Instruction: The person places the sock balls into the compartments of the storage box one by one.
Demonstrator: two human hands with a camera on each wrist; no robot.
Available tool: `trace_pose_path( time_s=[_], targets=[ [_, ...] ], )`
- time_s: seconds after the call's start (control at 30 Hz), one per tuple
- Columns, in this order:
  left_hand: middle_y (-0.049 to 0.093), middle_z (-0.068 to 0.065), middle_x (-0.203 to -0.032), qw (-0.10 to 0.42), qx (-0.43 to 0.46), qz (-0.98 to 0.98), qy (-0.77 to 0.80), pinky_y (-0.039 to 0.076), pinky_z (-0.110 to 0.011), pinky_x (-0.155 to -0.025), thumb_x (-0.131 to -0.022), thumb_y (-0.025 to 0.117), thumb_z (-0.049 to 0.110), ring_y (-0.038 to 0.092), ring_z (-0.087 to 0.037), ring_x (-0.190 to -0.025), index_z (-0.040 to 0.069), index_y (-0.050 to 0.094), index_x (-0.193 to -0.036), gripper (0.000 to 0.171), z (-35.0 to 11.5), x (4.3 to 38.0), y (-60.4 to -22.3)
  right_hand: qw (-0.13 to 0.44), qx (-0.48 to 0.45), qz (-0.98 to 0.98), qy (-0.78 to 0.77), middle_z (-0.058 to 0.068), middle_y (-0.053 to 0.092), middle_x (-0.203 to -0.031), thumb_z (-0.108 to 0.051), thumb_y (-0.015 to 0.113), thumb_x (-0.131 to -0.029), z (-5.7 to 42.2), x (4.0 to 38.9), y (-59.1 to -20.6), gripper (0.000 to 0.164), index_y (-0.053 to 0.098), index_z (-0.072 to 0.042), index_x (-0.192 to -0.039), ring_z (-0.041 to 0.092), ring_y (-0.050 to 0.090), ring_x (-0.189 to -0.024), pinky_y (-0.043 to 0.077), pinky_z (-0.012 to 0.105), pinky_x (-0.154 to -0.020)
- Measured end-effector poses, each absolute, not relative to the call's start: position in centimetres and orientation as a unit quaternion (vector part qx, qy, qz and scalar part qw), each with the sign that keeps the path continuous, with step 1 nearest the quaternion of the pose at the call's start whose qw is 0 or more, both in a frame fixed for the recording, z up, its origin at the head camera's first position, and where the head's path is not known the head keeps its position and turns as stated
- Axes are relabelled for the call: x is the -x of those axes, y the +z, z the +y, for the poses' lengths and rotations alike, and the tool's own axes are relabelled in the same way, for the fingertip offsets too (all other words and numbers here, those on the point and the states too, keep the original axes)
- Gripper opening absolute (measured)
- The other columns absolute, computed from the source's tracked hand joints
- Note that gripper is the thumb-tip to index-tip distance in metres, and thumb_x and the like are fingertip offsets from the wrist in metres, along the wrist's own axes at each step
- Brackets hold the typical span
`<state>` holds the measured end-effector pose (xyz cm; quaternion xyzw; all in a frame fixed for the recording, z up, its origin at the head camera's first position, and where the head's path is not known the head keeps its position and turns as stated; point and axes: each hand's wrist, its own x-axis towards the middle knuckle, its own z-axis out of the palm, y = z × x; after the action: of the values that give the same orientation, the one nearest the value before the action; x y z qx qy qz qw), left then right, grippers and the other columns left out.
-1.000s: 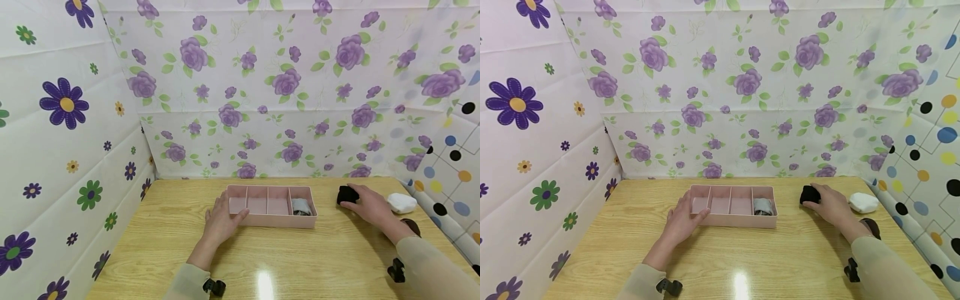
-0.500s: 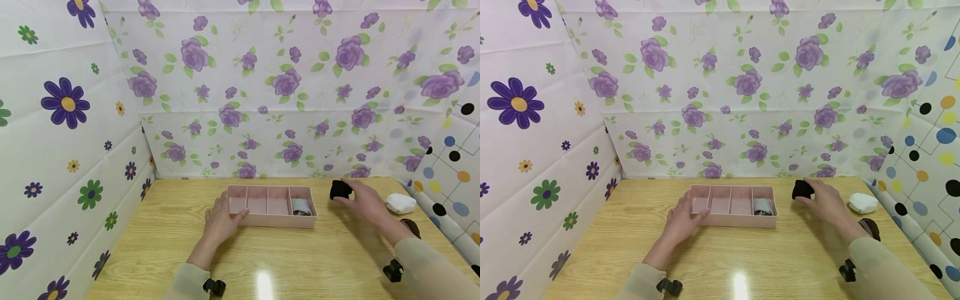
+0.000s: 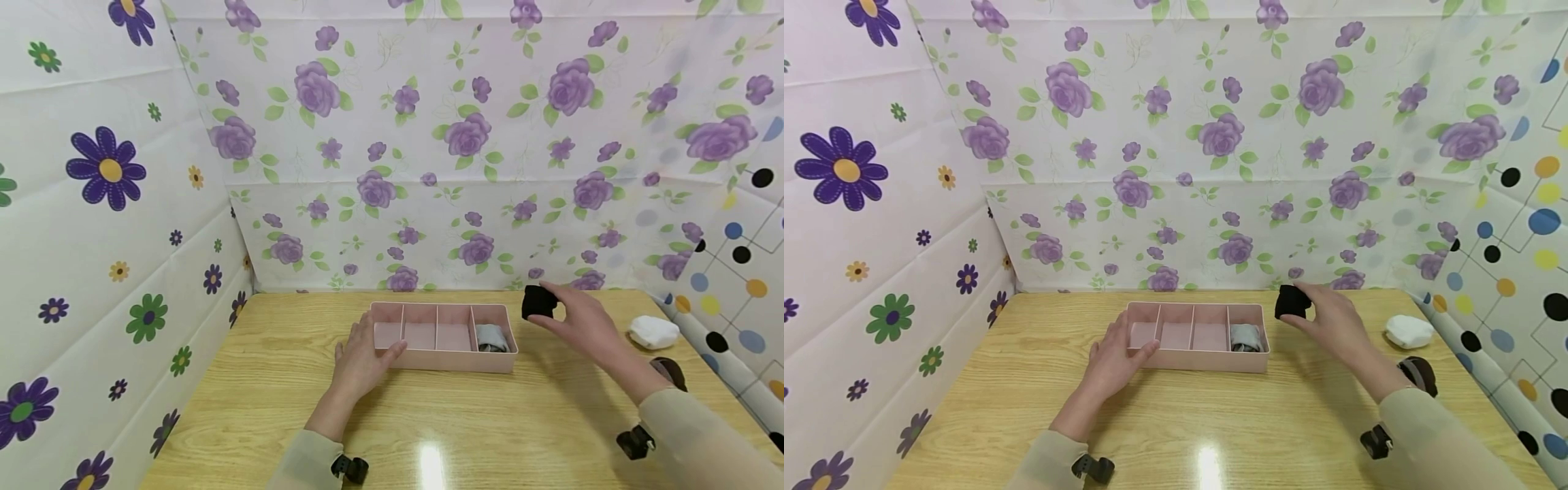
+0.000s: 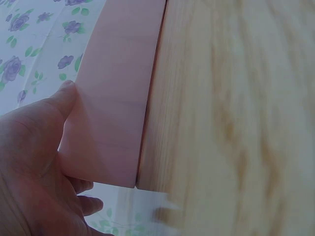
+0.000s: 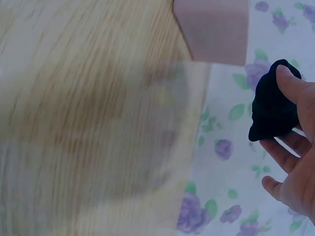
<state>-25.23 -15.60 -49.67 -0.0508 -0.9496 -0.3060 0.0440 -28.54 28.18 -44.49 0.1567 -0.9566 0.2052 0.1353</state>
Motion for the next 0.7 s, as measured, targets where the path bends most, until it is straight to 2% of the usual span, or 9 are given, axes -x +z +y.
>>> trace_pose_path(
  time_s=[0.43,0.7],
  targets=[
    [0.017,-0.015,-0.183,0.043,0.052,-0.947,-0.315,0.011,-0.078,-0.127,-0.103,0.061,0.074,0.018,-0.044,-0.167,0.009,0.009,-0.179,0.112,-15.6,25.2,-49.8,0.160,-0.199,-0.940,0.225,0.028,0.060,-0.154,-0.036,0.087,-0.099,24.1,27.4,-43.3,0.079,0.053,-0.002,-0.162,0.052,0.058,-0.137,0.050,0.072,-0.106],
    [0.017,-0.015,-0.183,0.041,0.049,-0.949,-0.310,0.011,-0.078,-0.127,-0.104,0.061,0.073,0.018,-0.043,-0.167,0.007,0.012,-0.178,0.111,-15.6,25.4,-49.9,0.136,-0.211,-0.937,0.244,0.024,0.061,-0.154,-0.033,0.087,-0.099,21.3,27.1,-43.7,0.080,0.051,-0.006,-0.165,0.051,0.058,-0.137,0.050,0.071,-0.106]
  ],
)
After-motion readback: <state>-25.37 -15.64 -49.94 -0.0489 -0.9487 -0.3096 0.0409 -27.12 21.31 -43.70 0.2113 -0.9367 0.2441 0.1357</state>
